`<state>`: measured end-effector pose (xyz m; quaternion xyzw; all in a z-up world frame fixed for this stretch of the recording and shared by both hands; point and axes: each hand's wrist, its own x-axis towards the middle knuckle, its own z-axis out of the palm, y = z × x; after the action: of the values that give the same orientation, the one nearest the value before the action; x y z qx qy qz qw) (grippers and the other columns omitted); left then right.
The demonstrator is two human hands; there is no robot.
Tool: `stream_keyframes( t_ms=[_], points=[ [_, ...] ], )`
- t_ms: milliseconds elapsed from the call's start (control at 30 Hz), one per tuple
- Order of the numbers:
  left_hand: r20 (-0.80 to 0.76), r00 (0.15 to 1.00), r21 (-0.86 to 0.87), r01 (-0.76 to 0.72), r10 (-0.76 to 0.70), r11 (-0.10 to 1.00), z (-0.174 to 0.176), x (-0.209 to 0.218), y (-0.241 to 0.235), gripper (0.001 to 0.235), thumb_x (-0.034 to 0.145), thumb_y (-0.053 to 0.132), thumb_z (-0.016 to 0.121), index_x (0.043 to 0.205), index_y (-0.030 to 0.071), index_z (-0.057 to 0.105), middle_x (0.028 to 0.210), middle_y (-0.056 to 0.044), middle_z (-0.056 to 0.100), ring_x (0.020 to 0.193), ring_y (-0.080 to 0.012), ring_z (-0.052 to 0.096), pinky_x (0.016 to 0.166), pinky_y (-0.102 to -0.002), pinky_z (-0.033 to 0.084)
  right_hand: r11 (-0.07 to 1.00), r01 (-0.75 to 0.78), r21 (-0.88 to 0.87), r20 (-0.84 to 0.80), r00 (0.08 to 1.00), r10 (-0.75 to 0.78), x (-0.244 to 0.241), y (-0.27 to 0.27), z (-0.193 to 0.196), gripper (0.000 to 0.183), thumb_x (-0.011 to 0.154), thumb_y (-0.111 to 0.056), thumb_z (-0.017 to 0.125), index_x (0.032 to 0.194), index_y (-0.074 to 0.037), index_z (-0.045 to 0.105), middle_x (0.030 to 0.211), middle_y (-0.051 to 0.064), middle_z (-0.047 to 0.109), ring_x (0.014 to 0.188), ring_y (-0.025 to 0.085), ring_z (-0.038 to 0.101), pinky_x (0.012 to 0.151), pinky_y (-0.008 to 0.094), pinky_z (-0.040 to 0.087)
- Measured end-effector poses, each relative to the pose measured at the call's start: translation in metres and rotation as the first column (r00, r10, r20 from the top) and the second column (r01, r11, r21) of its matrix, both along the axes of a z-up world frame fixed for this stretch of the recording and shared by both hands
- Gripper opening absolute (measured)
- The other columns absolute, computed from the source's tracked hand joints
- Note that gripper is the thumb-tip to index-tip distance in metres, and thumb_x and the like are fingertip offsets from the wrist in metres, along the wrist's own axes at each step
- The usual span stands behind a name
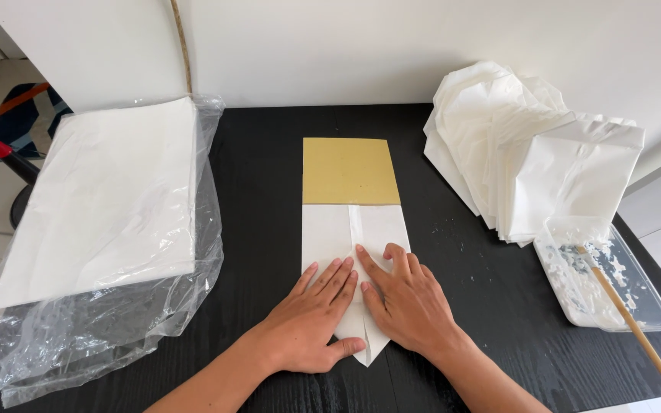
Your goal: Folding the bottom of a paper sleeve and applying glue with a brush to seal it, as part of kite assembly.
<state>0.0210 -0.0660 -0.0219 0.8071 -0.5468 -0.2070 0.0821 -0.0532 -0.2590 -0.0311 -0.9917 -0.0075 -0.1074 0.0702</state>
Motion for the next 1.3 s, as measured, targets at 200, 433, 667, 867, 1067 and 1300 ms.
stream_keyframes(
  t_ms=[200, 433, 667, 867, 1067, 1300],
  points=[
    [0.330, 0.941, -0.272, 0.021, 0.073, 0.962, -0.059, -0.006, -0.001, 0.100, 0.104, 0.076, 0.041, 0.161, -0.001, 0.011, 0.168, -0.024, 0.003, 0.156, -0.0343, -0.002, 0.122, -0.050, -0.003, 1.000, 0.008, -0.003, -0.084, 0.996, -0.009, 0.007, 0.001, 0.005, 0.057, 0.099, -0.040, 0.041, 0.154, -0.026, 0.050, 0.126, 0.014, 0.053, 0.101, 0.030, 0.061, 0.078, 0.047, 0.055],
    [0.102, 0.995, -0.187, -0.003, 0.023, 0.982, -0.023, -0.017, 0.004, 0.076, 0.110, 0.049, 0.029, 0.162, -0.001, 0.005, 0.169, -0.025, 0.000, 0.156, -0.0360, -0.004, 0.123, -0.049, -0.003, 0.999, -0.005, 0.038, -0.114, 0.993, 0.009, 0.007, -0.003, 0.007, 0.057, 0.100, -0.040, 0.043, 0.155, -0.027, 0.048, 0.126, 0.012, 0.052, 0.103, 0.030, 0.061, 0.080, 0.047, 0.055],
    [0.301, 0.940, -0.343, -0.050, 0.160, 0.938, -0.051, -0.020, -0.006, 0.064, 0.110, 0.048, 0.030, 0.160, 0.007, 0.031, 0.163, -0.028, 0.026, 0.152, -0.0400, 0.023, 0.122, -0.048, 0.018, 0.958, -0.033, 0.285, -0.153, 0.985, 0.079, -0.028, -0.009, 0.023, 0.061, 0.106, -0.032, 0.039, 0.164, -0.016, 0.028, 0.140, 0.009, 0.050, 0.123, 0.028, 0.052, 0.104, 0.045, 0.041],
    [0.113, 0.983, -0.305, -0.105, 0.145, 0.947, -0.036, -0.016, -0.006, 0.053, 0.110, 0.032, 0.035, 0.157, 0.007, 0.037, 0.163, -0.028, 0.024, 0.153, -0.0394, 0.019, 0.122, -0.048, 0.017, 0.999, 0.019, 0.027, -0.038, 0.999, -0.017, -0.069, 0.008, -0.011, 0.056, 0.104, -0.044, 0.045, 0.152, -0.016, 0.048, 0.163, 0.007, 0.041, 0.148, 0.029, 0.035, 0.109, 0.047, 0.034],
    [0.051, 0.991, -0.232, -0.109, 0.124, 0.967, -0.036, -0.014, -0.007, 0.059, 0.109, 0.035, 0.037, 0.159, 0.004, 0.029, 0.166, -0.026, 0.017, 0.155, -0.0387, 0.011, 0.123, -0.048, 0.013, 0.997, 0.015, -0.081, -0.044, 0.999, -0.019, -0.076, 0.014, -0.025, 0.087, 0.103, -0.068, 0.045, 0.163, -0.009, 0.024, 0.172, 0.010, 0.020, 0.157, 0.031, 0.013, 0.122, 0.042, 0.015],
    [0.096, 0.995, -0.054, -0.036, 0.041, 0.998, -0.019, -0.020, -0.001, 0.089, 0.105, 0.063, 0.035, 0.163, 0.005, 0.001, 0.169, -0.024, -0.010, 0.156, -0.0341, -0.010, 0.123, -0.045, -0.003, 0.994, -0.028, -0.109, -0.009, 1.000, 0.027, -0.082, 0.020, -0.017, 0.100, 0.100, -0.073, 0.050, 0.165, -0.005, 0.016, 0.171, 0.014, 0.018, 0.158, 0.027, 0.014, 0.124, 0.039, 0.013]
  ],
)
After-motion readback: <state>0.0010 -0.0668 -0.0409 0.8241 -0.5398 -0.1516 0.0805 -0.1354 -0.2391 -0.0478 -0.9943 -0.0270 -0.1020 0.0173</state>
